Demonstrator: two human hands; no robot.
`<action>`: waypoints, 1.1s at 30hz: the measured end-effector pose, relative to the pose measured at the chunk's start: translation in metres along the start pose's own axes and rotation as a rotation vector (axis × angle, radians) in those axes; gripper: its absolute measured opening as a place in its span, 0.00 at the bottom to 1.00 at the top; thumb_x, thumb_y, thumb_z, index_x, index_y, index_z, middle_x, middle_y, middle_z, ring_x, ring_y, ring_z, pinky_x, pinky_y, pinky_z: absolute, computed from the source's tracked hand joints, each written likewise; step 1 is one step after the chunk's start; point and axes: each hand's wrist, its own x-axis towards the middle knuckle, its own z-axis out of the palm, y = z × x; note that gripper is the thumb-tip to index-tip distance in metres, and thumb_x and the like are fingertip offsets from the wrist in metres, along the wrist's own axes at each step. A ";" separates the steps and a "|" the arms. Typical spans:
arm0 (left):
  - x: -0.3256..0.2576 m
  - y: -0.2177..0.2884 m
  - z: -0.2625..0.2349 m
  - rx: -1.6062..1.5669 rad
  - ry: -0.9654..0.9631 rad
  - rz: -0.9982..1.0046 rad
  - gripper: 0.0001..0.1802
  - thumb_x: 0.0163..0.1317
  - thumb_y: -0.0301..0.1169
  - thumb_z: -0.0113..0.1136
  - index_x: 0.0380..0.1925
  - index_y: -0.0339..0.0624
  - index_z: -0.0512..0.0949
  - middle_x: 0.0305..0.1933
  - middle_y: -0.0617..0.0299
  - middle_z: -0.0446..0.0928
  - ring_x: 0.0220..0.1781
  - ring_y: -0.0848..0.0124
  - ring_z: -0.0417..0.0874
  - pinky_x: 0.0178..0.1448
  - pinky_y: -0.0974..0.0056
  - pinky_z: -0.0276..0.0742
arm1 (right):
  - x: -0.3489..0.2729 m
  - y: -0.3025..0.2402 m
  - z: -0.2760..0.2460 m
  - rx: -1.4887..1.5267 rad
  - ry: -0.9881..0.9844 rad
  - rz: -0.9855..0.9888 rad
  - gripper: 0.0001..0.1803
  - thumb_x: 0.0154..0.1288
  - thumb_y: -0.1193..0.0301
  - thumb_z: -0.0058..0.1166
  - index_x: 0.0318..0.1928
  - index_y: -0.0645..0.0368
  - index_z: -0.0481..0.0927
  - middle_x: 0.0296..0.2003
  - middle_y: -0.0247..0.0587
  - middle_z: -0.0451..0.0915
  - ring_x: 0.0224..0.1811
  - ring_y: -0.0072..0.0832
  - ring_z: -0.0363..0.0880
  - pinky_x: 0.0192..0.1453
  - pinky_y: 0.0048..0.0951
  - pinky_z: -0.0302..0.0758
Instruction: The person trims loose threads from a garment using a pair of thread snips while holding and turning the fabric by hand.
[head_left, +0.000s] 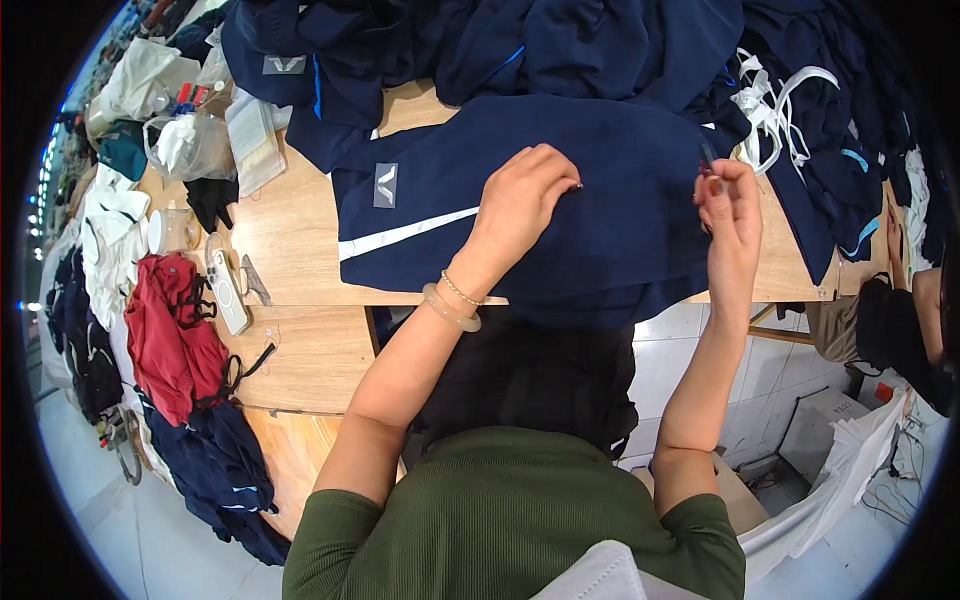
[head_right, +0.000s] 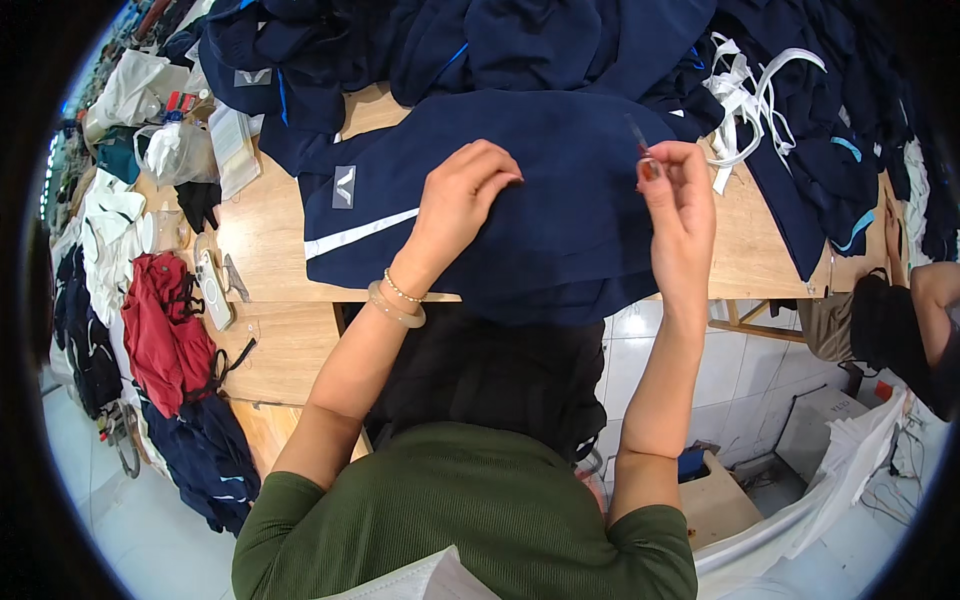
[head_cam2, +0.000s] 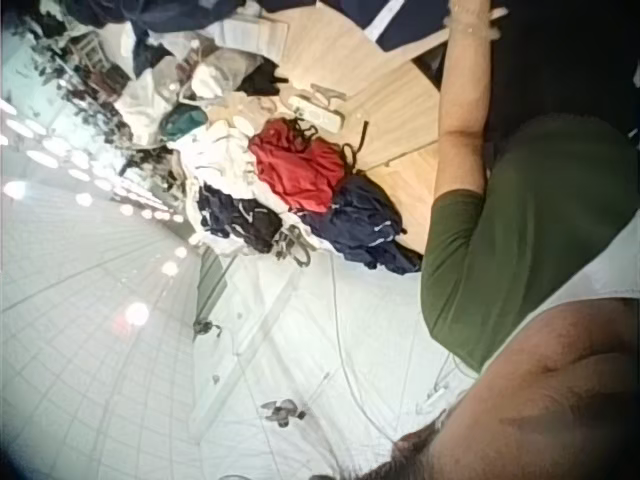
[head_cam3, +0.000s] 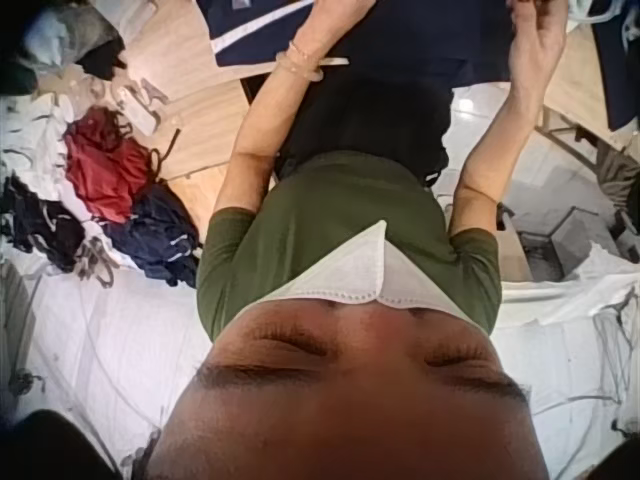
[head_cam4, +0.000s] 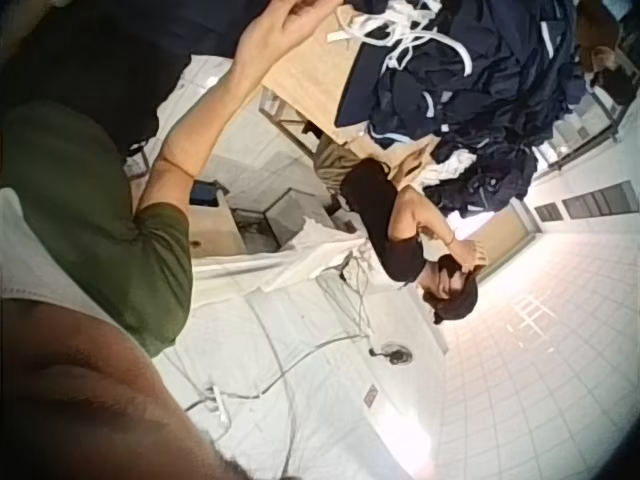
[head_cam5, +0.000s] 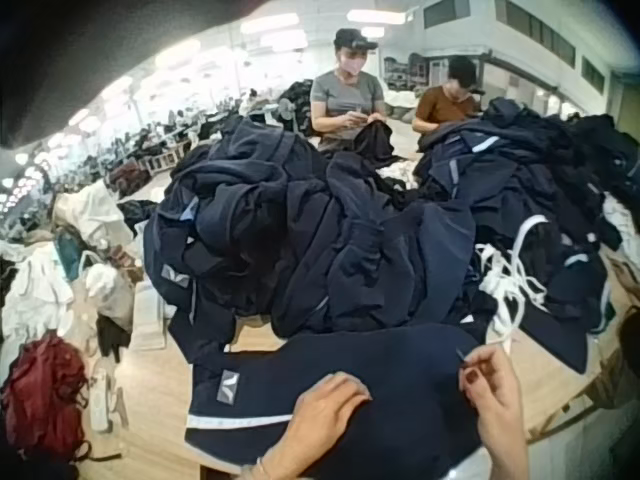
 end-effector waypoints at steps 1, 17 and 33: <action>0.000 0.000 -0.002 -0.080 0.027 -0.067 0.03 0.59 0.23 0.64 0.33 0.36 0.80 0.34 0.60 0.81 0.35 0.64 0.83 0.41 0.67 0.77 | 0.001 0.000 0.006 -0.037 -0.048 -0.018 0.08 0.71 0.72 0.57 0.45 0.63 0.75 0.39 0.33 0.77 0.40 0.17 0.75 0.49 0.19 0.71; 0.004 0.016 -0.013 -0.242 0.086 -0.311 0.03 0.64 0.21 0.58 0.33 0.32 0.79 0.30 0.57 0.83 0.32 0.71 0.84 0.40 0.69 0.77 | 0.023 -0.015 0.055 -0.804 -0.373 -0.351 0.13 0.55 0.71 0.65 0.31 0.62 0.72 0.28 0.38 0.75 0.34 0.37 0.74 0.38 0.36 0.71; -0.015 -0.003 -0.063 -0.215 0.372 -0.283 0.07 0.68 0.22 0.52 0.34 0.34 0.79 0.32 0.58 0.82 0.36 0.70 0.84 0.39 0.69 0.76 | 0.025 -0.009 0.041 -0.645 -0.322 -0.244 0.13 0.55 0.74 0.65 0.37 0.63 0.75 0.33 0.45 0.78 0.38 0.42 0.79 0.42 0.32 0.73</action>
